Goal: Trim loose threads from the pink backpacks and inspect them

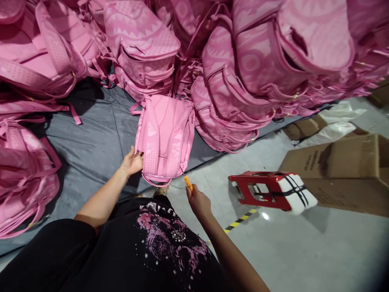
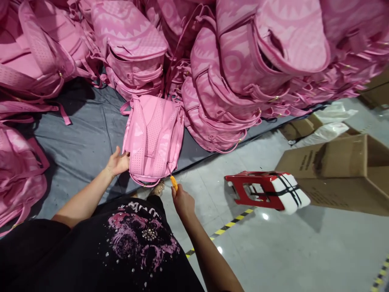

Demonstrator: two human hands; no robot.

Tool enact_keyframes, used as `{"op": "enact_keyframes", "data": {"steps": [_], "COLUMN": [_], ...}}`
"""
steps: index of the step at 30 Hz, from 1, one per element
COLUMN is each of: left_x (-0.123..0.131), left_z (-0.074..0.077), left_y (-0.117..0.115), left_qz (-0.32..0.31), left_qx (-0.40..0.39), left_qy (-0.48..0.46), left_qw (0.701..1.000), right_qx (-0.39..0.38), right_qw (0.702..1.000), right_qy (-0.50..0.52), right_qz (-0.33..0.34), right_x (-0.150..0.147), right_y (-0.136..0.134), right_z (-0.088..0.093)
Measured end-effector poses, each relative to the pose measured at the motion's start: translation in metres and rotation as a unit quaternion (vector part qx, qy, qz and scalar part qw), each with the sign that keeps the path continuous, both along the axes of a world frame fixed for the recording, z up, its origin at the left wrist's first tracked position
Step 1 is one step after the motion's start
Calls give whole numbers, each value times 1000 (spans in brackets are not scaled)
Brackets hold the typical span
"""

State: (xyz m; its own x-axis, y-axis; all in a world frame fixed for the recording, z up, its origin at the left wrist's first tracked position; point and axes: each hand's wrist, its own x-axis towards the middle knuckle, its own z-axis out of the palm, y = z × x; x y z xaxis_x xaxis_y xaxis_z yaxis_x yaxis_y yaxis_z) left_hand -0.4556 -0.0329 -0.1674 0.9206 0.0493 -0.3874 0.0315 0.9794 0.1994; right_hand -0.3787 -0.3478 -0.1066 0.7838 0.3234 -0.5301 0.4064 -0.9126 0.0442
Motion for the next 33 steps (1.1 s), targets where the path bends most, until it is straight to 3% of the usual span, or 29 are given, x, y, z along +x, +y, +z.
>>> {"op": "enact_keyframes", "data": {"steps": [10, 17, 24, 29, 33], "left_x": [5, 10, 13, 16, 18], "left_z": [-3, -3, -5, -2, 10], "left_y": [1, 2, 3, 8, -1], "left_qz": [-13, 10, 3, -32, 10], "left_qx": [8, 5, 31, 39, 34], "left_qy": [38, 61, 41, 66, 94], "left_qw": [999, 998, 999, 997, 995], "right_qx": [-37, 66, 137, 96, 65], "right_qw": [991, 994, 982, 995, 997], "right_qy": [-107, -1, 46, -13, -43], "right_qz": [64, 88, 124, 34, -20], "right_x": [13, 28, 43, 47, 45], "right_y": [-12, 0, 15, 25, 27], "right_z": [-19, -24, -7, -17, -29]}}
